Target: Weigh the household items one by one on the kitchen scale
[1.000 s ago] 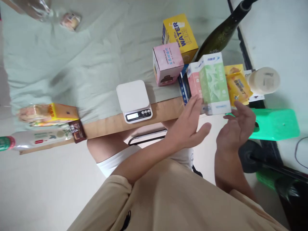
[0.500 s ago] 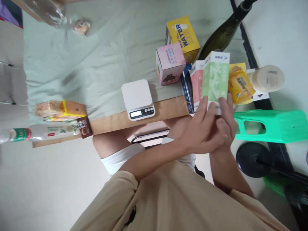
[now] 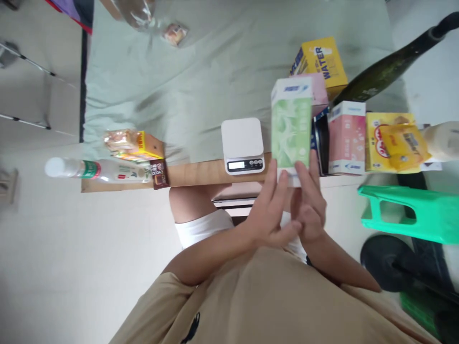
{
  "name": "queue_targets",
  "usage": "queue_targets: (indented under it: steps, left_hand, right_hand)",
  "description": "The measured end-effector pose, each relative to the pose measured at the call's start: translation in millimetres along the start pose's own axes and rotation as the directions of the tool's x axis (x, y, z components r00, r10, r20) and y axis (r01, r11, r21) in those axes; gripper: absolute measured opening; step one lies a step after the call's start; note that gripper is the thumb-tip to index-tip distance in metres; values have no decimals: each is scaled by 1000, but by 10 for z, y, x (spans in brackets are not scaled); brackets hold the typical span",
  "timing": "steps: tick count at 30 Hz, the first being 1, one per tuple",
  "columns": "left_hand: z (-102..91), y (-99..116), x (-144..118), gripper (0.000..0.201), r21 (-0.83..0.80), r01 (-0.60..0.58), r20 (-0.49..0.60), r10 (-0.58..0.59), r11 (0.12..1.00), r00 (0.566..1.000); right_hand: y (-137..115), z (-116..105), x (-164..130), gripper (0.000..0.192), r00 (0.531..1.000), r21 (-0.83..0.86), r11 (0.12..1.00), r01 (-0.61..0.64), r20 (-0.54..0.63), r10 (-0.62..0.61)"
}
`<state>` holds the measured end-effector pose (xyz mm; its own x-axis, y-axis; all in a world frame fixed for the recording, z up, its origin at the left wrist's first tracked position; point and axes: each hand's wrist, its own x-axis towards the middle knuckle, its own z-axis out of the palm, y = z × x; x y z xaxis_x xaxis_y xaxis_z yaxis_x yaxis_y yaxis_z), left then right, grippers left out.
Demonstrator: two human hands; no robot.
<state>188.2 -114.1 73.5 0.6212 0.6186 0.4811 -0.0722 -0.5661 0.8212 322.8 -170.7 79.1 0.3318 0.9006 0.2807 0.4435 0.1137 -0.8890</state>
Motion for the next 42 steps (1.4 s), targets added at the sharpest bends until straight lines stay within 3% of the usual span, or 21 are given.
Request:
queue_targets:
  steps: [3, 7, 12, 23, 26, 29, 31, 34, 42]
  left_hand:
    - [-204, -272, -91, 81, 48, 174, -42, -172, 984, 984]
    - [-315, -631, -152, 79, 92, 275, -79, -269, 957, 960]
    - [-410, -869, -203, 83, 83, 344, -71, -339, 935, 938]
    - [-479, -988, -343, 72, 58, 342, -97, -336, 938, 937]
    - [-628, -1013, -385, 68, 178, 345, -221, -304, 922, 927]
    - [-882, -1072, -433, 49, 302, 496, -393, -368, 814, 843]
    - [-1037, -1136, -460, 43, 319, 577, -444, -419, 752, 792]
    - [-1149, -1222, -465, 41, 337, 629, -441, -473, 701, 763]
    - [-1059, -1183, -356, 38, 457, 594, -310, -507, 662, 804]
  right_hand:
    - [131, 376, 310, 59, 991, 100, 994, 46, 124, -58]
    - [369, 682, 488, 57, 979, 147, 989, -5, 204, -25]
    - [565, 810, 506, 62, 972, 95, 992, -79, 226, 55]
    - [620, 905, 543, 60, 959, 53, 995, -79, 275, 61]
    - [653, 794, 495, 52, 983, 50, 998, -41, 183, 31]
    - [805, 597, 423, 40, 995, 36, 994, -103, 6, 103]
    - [941, 468, 384, 32, 974, 32, 978, -206, -89, 208]
    - [1095, 368, 361, 29, 943, 32, 957, -288, -162, 289]
    - [1085, 467, 382, 34, 933, 39, 953, -299, -199, 301]
